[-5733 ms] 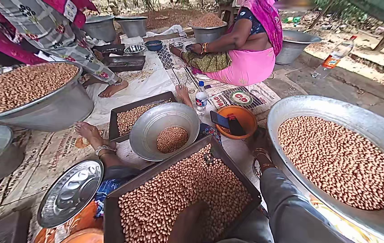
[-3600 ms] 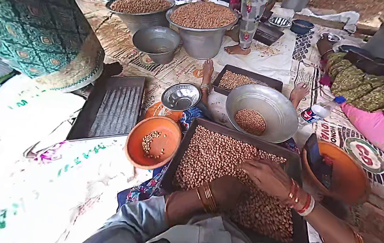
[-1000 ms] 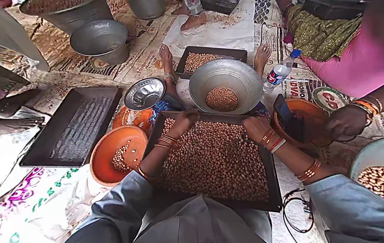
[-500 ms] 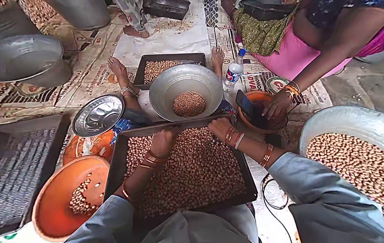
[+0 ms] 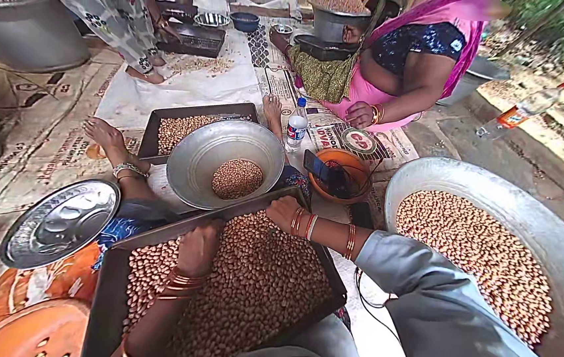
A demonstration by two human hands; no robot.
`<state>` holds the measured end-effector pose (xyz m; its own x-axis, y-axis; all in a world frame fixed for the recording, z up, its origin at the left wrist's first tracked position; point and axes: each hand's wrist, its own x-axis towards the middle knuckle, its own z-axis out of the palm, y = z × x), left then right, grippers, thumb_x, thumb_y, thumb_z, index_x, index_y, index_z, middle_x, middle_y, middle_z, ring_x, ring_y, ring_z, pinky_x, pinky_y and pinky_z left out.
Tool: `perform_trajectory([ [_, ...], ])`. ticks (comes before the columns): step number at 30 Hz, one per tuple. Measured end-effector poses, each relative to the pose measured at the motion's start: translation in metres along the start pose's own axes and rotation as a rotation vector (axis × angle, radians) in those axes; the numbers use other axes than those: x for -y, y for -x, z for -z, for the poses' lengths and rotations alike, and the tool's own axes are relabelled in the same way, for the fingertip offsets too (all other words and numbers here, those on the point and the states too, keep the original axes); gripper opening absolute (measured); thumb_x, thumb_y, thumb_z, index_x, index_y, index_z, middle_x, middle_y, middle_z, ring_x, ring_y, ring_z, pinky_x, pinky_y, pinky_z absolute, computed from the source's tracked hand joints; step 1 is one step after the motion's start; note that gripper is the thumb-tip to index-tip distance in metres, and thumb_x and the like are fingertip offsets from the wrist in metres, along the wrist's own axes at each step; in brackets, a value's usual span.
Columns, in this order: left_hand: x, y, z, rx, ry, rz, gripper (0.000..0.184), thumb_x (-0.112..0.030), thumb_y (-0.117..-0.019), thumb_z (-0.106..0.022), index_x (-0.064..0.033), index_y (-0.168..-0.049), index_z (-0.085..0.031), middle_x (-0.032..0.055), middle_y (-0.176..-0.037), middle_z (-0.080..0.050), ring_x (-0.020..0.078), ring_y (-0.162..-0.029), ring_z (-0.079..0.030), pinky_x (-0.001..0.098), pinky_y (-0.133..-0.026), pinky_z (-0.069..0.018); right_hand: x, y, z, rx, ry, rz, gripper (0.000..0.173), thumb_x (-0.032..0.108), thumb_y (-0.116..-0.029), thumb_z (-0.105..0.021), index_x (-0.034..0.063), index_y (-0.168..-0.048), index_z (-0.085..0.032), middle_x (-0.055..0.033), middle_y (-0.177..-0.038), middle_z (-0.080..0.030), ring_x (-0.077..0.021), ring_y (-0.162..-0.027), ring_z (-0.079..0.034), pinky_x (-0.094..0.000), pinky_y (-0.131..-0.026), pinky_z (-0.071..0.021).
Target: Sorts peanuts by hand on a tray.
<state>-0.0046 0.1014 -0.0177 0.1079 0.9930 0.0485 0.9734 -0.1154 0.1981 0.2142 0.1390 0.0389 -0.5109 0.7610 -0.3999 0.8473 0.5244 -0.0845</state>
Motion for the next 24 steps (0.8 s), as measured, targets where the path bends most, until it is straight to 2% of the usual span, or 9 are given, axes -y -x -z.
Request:
perform_trajectory([
  [3,-0.005,0.003,0.000,-0.054,0.002,-0.002,0.029,-0.010,-0.1030,-0.049,0.0027,-0.111,-0.073,0.0352,-0.107,-0.070,0.0608,-0.101,-0.067,0.0756,-0.083,-0.0494,0.003,0.005,0.005,0.014,-0.035,0.016,0.021,-0.005,-0.0984,-0.053,-0.0101,-0.116,-0.064,-0.0280,-0.114,-0.067,-0.0445,-0.109,-0.066,-0.0578,-0.088,-0.0517],
  [8,-0.021,0.005,0.023,0.105,0.023,0.072,0.032,-0.010,-0.1044,-0.048,0.0054,-0.124,-0.068,0.0384,-0.116,-0.067,0.0623,-0.110,-0.063,0.0752,-0.091,-0.0453,0.005,0.006,0.004,0.036,-0.046,0.047,0.023,0.000,-0.0980,-0.058,-0.0064,-0.118,-0.065,-0.0262,-0.113,-0.068,-0.0436,-0.108,-0.066,-0.0584,-0.086,-0.0514],
  [12,-0.009,0.001,0.004,0.039,0.018,0.056,0.033,-0.013,-0.1034,-0.046,0.0034,-0.120,-0.070,0.0364,-0.114,-0.069,0.0601,-0.106,-0.066,0.0744,-0.087,-0.0483,0.008,0.006,0.003,0.067,-0.049,0.069,0.023,0.006,-0.1009,-0.057,-0.0054,-0.120,-0.065,-0.0254,-0.114,-0.068,-0.0432,-0.109,-0.066,-0.0587,-0.087,-0.0514],
  [15,-0.014,0.005,0.009,0.015,0.067,0.050,0.034,-0.012,-0.1038,-0.044,0.0057,-0.120,-0.069,0.0374,-0.115,-0.068,0.0608,-0.107,-0.065,0.0753,-0.088,-0.0473,0.013,0.009,0.003,0.087,-0.071,0.091,0.025,0.004,-0.1009,-0.055,-0.0047,-0.123,-0.064,-0.0253,-0.114,-0.068,-0.0433,-0.110,-0.065,-0.0591,-0.089,-0.0505],
  [17,-0.014,0.006,0.010,-0.001,0.083,0.041,0.036,-0.013,-0.1047,-0.043,0.0047,-0.121,-0.069,0.0371,-0.114,-0.068,0.0609,-0.106,-0.066,0.0758,-0.087,-0.0474,0.017,0.012,0.002,0.090,-0.080,0.119,0.025,0.003,-0.1003,-0.056,-0.0050,-0.122,-0.065,-0.0256,-0.111,-0.069,-0.0440,-0.107,-0.066,-0.0599,-0.087,-0.0512],
  [19,-0.024,0.006,0.026,0.088,0.075,0.068,0.038,-0.015,-0.1064,-0.041,0.0042,-0.124,-0.068,0.0368,-0.116,-0.068,0.0600,-0.110,-0.065,0.0742,-0.091,-0.0466,0.022,0.014,0.001,0.095,-0.080,0.152,0.023,0.004,-0.1004,-0.057,-0.0052,-0.119,-0.065,-0.0248,-0.108,-0.069,-0.0434,-0.105,-0.067,-0.0594,-0.085,-0.0518],
  [20,-0.041,0.008,0.051,0.225,0.087,0.114,0.040,-0.015,-0.1098,-0.037,0.0055,-0.132,-0.063,0.0380,-0.126,-0.064,0.0597,-0.121,-0.059,0.0718,-0.101,-0.0411,0.024,0.014,0.000,0.101,-0.081,0.169,0.023,0.005,-0.1006,-0.057,-0.0051,-0.119,-0.065,-0.0246,-0.107,-0.069,-0.0434,-0.104,-0.067,-0.0595,-0.085,-0.0519],
  [21,-0.054,0.008,0.070,0.304,0.094,0.132,0.041,-0.014,-0.1105,-0.035,0.0071,-0.135,-0.060,0.0390,-0.130,-0.061,0.0596,-0.126,-0.055,0.0703,-0.105,-0.0381,0.025,0.016,0.000,0.109,-0.082,0.185,0.023,0.006,-0.1012,-0.057,-0.0053,-0.119,-0.065,-0.0248,-0.107,-0.069,-0.0436,-0.103,-0.068,-0.0597,-0.084,-0.0517],
  [24,-0.065,0.010,0.085,0.326,0.114,0.131,0.041,-0.011,-0.1091,-0.036,0.0089,-0.136,-0.059,0.0402,-0.131,-0.059,0.0601,-0.127,-0.054,0.0697,-0.106,-0.0375,0.030,0.022,0.001,0.122,-0.104,0.220,0.022,0.006,-0.1022,-0.056,-0.0056,-0.118,-0.066,-0.0250,-0.105,-0.070,-0.0435,-0.101,-0.068,-0.0597,-0.083,-0.0523],
])
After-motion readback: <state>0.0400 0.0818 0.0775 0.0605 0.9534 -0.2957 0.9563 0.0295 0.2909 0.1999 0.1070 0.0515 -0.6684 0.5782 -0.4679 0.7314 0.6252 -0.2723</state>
